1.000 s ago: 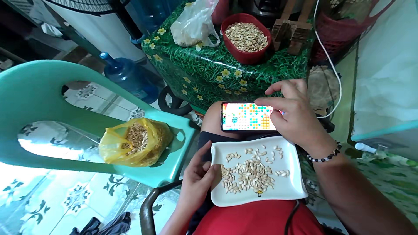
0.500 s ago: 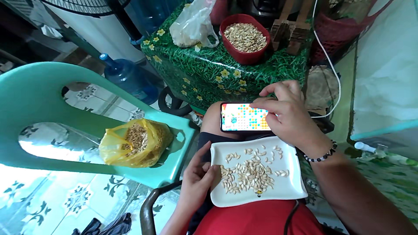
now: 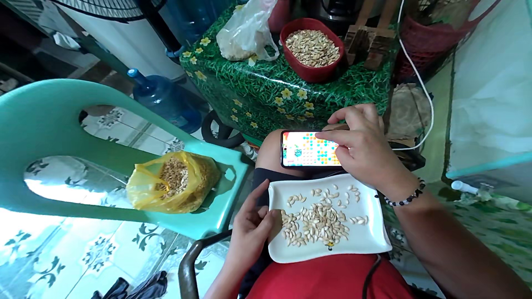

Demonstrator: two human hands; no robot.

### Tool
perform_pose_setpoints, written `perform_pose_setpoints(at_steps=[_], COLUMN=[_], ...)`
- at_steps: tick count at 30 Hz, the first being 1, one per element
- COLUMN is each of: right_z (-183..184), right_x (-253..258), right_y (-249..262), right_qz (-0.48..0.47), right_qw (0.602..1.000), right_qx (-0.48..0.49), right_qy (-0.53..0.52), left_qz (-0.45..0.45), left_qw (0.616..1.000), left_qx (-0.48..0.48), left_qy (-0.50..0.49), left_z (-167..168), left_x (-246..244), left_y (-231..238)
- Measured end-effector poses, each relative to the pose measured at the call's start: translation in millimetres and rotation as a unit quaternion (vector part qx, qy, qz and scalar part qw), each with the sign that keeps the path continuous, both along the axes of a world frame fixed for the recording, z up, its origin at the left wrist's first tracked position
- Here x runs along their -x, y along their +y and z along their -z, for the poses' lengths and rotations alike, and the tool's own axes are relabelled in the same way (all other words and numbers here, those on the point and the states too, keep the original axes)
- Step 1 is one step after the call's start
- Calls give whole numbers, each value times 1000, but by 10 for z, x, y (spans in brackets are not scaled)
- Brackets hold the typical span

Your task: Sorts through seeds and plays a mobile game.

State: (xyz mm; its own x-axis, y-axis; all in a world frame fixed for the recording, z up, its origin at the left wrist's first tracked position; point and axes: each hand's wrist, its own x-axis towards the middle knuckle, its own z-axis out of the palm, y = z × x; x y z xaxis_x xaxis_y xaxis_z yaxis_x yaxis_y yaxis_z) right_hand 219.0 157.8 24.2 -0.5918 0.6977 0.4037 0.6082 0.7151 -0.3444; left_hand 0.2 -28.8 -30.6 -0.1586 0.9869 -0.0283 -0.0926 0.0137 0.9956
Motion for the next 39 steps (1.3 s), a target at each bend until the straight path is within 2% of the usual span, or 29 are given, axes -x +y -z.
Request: perform_pose_setpoints(at_steps=[9, 39], right_z=[-32, -15], right_x=[-47, -64], right_y=[9, 2], right_qz=[3, 16], right_qw=[998, 997], right_qx=[28, 25], right_qy=[62, 68], left_qz=[1, -3], left_qw=[1000, 1000], left_qx=[5, 4], left_qy=[-1, 1], left_z=[-12, 5], left_x=[-1, -2], left_y=[3, -3])
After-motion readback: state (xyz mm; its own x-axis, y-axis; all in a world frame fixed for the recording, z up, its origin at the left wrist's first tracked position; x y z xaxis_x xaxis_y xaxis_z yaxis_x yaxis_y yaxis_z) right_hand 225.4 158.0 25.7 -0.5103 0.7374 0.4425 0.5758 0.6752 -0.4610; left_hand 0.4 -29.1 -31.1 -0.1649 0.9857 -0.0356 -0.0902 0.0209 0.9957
